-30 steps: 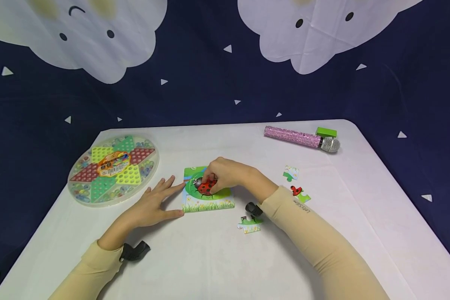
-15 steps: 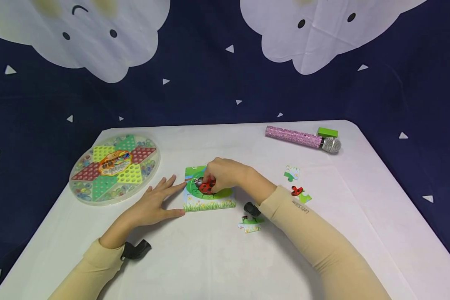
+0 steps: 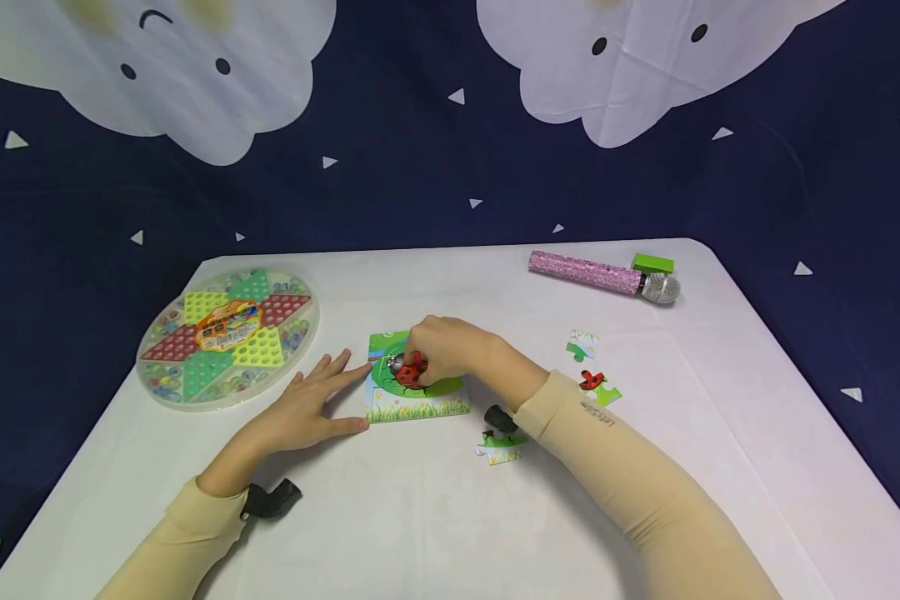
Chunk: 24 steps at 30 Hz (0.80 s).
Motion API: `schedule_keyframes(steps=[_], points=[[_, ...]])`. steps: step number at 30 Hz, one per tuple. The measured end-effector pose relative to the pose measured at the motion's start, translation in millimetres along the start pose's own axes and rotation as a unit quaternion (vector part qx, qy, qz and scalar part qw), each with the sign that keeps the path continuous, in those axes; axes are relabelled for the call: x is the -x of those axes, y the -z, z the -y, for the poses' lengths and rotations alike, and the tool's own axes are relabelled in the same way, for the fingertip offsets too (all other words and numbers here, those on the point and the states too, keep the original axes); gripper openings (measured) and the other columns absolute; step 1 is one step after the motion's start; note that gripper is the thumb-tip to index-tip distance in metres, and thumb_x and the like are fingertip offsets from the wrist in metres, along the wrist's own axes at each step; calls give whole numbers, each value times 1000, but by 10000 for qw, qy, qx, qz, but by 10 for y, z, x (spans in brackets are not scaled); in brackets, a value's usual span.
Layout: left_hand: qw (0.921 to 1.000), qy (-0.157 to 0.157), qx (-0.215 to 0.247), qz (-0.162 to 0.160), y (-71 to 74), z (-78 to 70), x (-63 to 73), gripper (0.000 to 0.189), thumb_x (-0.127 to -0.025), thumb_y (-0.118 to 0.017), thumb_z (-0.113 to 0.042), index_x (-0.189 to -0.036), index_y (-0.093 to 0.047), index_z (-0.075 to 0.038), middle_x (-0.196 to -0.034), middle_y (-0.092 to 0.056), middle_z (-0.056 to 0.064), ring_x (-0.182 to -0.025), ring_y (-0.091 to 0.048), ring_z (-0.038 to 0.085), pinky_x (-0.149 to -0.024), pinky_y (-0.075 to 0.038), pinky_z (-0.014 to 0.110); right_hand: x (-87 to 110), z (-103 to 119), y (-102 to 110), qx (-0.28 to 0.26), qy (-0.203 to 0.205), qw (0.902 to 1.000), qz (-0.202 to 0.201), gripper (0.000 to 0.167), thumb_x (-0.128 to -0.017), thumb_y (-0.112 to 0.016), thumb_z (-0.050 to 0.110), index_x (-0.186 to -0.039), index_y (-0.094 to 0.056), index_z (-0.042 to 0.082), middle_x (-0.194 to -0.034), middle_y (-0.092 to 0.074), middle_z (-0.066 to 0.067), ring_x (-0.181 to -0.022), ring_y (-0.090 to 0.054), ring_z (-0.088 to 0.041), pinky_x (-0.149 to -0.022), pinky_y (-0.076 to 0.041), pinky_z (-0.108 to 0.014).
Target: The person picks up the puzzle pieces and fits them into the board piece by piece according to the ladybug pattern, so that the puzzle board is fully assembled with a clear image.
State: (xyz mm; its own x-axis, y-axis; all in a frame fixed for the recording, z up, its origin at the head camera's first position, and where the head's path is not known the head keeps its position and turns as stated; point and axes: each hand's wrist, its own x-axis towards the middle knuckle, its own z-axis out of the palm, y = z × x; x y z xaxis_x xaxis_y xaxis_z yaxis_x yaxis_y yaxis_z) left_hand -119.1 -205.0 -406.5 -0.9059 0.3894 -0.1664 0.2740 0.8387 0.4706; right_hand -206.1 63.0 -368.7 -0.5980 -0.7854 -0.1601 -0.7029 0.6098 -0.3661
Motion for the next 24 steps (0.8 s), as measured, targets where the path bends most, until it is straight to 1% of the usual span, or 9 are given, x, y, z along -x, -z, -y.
schedule_keyframes(steps=[3,8,14,17,21,24], points=[[10000,-21,16,-6,-4,8,0,87,-93,-79,-53,-167,-42,-25,-178,-21,22,-164,-14,54,-123,-11,84,-11,9,-8,86,-33,10000,10,31,-90,-88,19,-119,-82,9,-113,-81,-5,-90,-68,-11,-87,-61,-29],[10000,-27,-1,-6,-11,14,-9,87,-93,-79,-52,-167,-42,-24,-178,-21,22,-164,-15,55,-123,-11,84,-4,17,-7,222,-11,9998,20,33,-91,-88,21,-121,-82,10,-112,-80,-5,-91,-67,-12,-88,-60,-31],[10000,-43,58,-29,-4,13,1,87,-93,-80,-53,-166,-43,-24,-178,-21,22,-164,-14,55,-123,-10,84,18,31,-6,416,-3,9991,-2,33,-92,-88,22,-124,-81,13,-116,-78,-6,-102,-69,-16,-96,-60,-36],[9997,-84,190,-96,-24,38,3,88,-91,-80,-55,-166,-44,-25,-178,-21,22,-164,-13,55,-123,-9,84,22,32,-5,483,63,9988,4,33,-92,-87,20,-124,-82,13,-116,-77,-5,-104,-70,-17,-98,-60,-37],[9991,-219,293,-212,-77,114,-17,90,-89,-78,-64,-165,-46,-28,-178,-23,22,-163,-14,56,-121,-9,86,32,18,-8,540,110,9985,40,34,-92,-88,19,-125,-81,15,-114,-76,-4,-103,-70,-16,-98,-60,-36],[9989,-277,275,-250,-113,163,-43,91,-88,-76,-70,-165,-46,-32,-178,-24,21,-163,-15,56,-121,-9,86,41,5,-7,524,132,9985,41,35,-92,-88,19,-126,-81,15,-112,-75,-3,-102,-69,-16,-97,-60,-35]])
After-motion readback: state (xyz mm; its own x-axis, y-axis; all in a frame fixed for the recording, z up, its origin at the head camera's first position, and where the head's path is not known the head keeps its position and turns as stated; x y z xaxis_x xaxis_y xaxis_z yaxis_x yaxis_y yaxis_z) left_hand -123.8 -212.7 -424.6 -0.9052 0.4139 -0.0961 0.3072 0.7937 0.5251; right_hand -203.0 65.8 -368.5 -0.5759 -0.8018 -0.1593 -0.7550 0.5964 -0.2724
